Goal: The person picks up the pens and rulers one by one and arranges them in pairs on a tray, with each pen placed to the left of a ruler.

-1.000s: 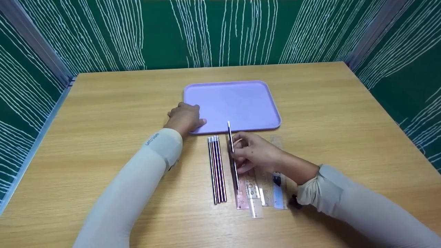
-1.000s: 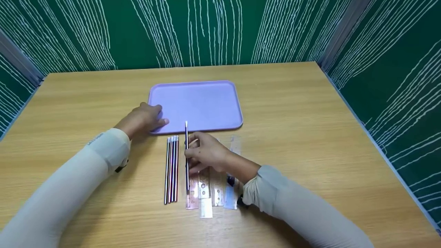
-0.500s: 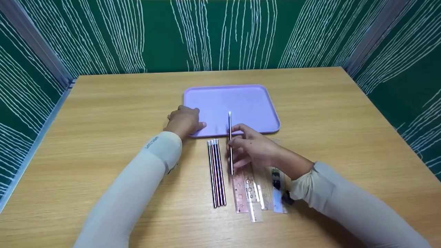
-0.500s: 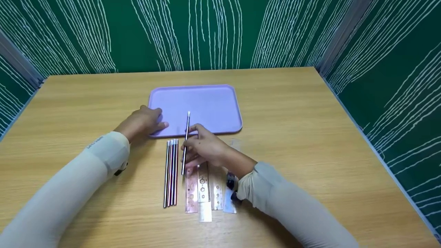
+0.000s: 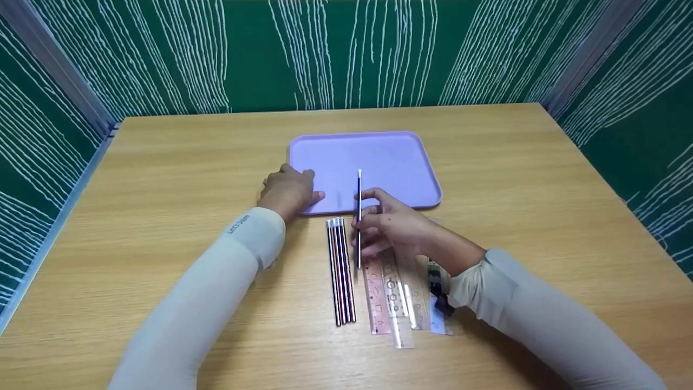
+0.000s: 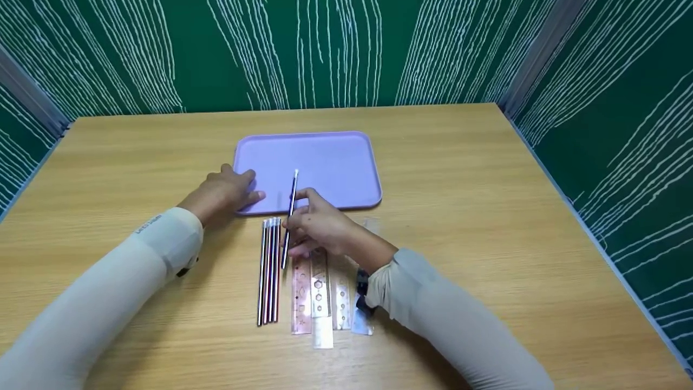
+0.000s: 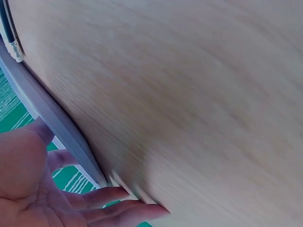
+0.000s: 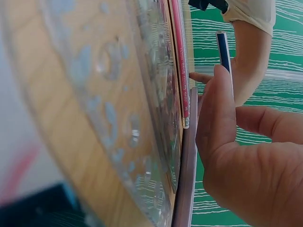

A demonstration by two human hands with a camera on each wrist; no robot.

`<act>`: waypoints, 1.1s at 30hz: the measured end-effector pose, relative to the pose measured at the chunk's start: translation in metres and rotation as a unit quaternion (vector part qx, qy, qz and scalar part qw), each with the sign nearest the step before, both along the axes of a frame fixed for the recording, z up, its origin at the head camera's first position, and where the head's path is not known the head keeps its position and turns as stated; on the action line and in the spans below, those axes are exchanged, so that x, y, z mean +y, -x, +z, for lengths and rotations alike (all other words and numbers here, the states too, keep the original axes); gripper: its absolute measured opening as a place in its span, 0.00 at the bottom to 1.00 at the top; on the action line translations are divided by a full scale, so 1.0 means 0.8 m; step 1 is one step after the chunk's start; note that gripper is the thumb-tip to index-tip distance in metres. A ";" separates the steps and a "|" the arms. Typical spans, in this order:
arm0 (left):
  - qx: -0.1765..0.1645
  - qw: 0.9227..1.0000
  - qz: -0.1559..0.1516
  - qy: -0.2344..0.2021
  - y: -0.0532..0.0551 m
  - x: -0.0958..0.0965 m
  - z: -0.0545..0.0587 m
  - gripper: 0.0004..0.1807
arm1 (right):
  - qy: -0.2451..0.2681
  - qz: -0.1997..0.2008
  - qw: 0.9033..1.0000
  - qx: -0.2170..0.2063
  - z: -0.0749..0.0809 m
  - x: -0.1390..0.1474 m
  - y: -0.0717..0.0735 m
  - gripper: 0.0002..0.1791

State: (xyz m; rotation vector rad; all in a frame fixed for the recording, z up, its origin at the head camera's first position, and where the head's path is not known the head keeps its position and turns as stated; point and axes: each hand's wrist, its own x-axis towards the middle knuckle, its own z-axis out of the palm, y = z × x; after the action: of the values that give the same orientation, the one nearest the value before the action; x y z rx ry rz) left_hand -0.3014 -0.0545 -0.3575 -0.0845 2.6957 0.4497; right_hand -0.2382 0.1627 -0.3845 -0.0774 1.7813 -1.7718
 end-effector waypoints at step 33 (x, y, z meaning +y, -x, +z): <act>-0.068 0.997 -0.024 0.028 0.009 -0.025 -0.010 0.51 | -0.022 -0.003 0.999 0.044 0.008 -0.020 0.045 0.39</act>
State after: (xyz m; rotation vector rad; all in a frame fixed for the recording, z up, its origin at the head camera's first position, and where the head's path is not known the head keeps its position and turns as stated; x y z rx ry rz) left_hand -0.3087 -0.0744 -0.3651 -0.0632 2.5717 0.3403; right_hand -0.2743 0.1467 -0.3781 -0.1340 1.8839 -1.7567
